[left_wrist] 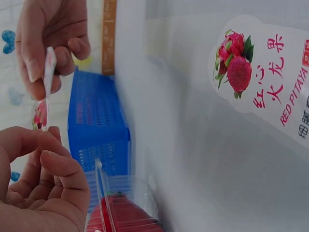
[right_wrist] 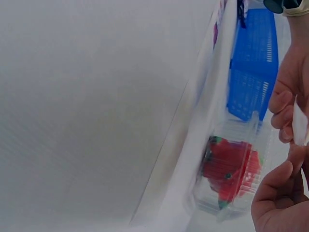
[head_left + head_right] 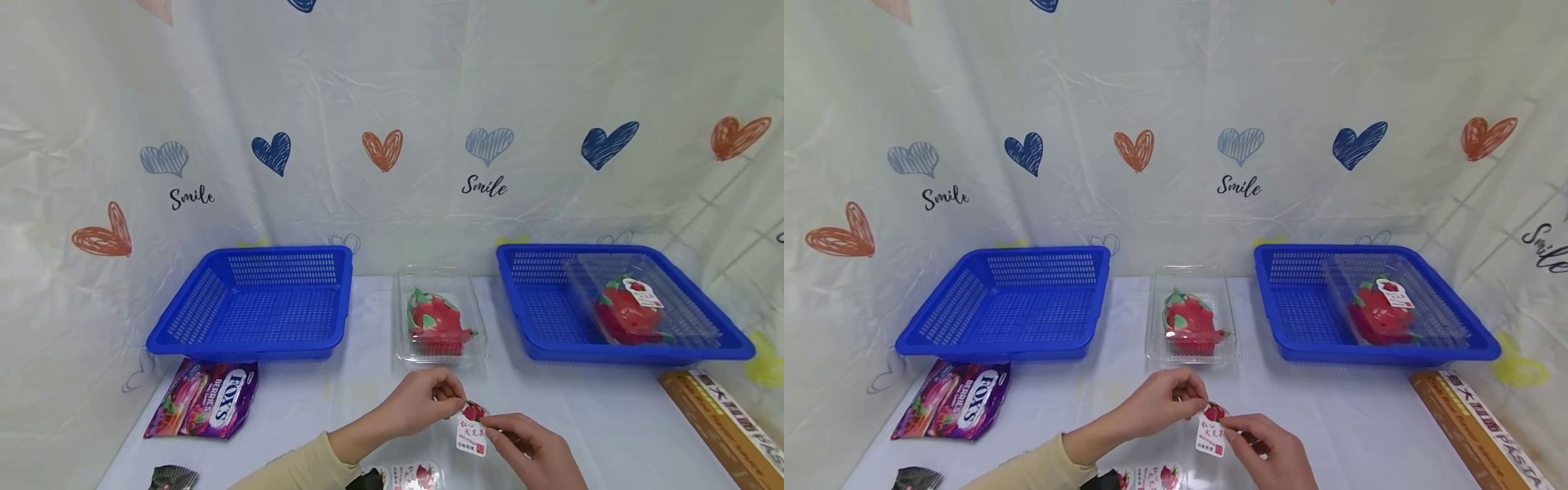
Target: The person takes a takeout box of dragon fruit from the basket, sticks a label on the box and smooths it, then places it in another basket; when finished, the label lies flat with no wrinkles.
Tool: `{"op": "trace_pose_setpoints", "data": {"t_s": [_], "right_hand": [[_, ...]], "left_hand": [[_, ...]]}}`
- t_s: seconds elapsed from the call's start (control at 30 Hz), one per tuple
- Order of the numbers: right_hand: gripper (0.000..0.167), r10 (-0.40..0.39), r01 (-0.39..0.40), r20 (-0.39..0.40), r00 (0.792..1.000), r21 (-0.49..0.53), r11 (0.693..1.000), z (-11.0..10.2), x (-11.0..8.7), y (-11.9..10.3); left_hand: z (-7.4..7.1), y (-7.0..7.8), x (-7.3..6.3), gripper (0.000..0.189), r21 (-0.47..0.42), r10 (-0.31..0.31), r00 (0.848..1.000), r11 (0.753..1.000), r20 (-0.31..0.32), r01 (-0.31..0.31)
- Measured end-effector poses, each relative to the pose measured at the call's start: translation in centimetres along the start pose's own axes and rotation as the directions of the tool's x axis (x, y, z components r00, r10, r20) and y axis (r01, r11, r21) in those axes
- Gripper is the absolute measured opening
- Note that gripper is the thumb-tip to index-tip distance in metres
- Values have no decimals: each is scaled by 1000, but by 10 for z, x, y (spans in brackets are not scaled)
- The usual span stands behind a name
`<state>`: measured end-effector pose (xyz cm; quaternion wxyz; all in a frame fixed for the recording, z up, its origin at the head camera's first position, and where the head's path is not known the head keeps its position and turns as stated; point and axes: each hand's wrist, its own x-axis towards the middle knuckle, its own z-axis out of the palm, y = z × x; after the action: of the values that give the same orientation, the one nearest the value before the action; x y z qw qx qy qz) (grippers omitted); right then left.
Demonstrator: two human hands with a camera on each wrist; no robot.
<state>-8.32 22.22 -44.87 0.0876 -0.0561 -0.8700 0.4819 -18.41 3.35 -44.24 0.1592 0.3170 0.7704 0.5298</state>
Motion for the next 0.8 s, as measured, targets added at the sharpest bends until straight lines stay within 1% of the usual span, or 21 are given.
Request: {"op": "trace_pose_setpoints", "data": {"t_s": [0.13,0.2,0.27,0.37,0.47,0.53,0.6,0.67,0.8], "right_hand": [[13,4,-4,-6,1000,-12,1000,-1,3,-4],[11,29,-29,3,1000,-16,999,-3,7,-6],[11,46,-46,7,999,-16,999,-5,11,-8],[12,51,-51,4,999,-3,999,-8,17,-11],[20,56,-56,13,998,33,998,-12,22,-12],[28,87,-89,29,996,67,994,-14,25,-14],[34,125,-129,42,991,103,986,-16,28,-15],[39,158,-164,53,986,134,977,-16,31,-17],[42,158,-166,60,986,164,973,-16,34,-22]], "left_hand": [[-2,1,0,17,8,-10,1000,1000,-25,10],[-4,2,0,23,10,-9,999,1000,-39,9],[-7,2,-1,25,9,5,999,1000,-52,-4],[-12,1,-1,23,-10,47,998,999,-42,-47],[-16,1,-2,21,-41,122,993,992,6,-121],[-18,1,-2,19,-62,169,985,984,33,-167],[-18,3,-3,18,-67,199,979,978,41,-196],[-18,4,-2,17,-66,201,979,978,31,-199],[-19,5,-1,16,-48,190,982,981,6,-190]]}}
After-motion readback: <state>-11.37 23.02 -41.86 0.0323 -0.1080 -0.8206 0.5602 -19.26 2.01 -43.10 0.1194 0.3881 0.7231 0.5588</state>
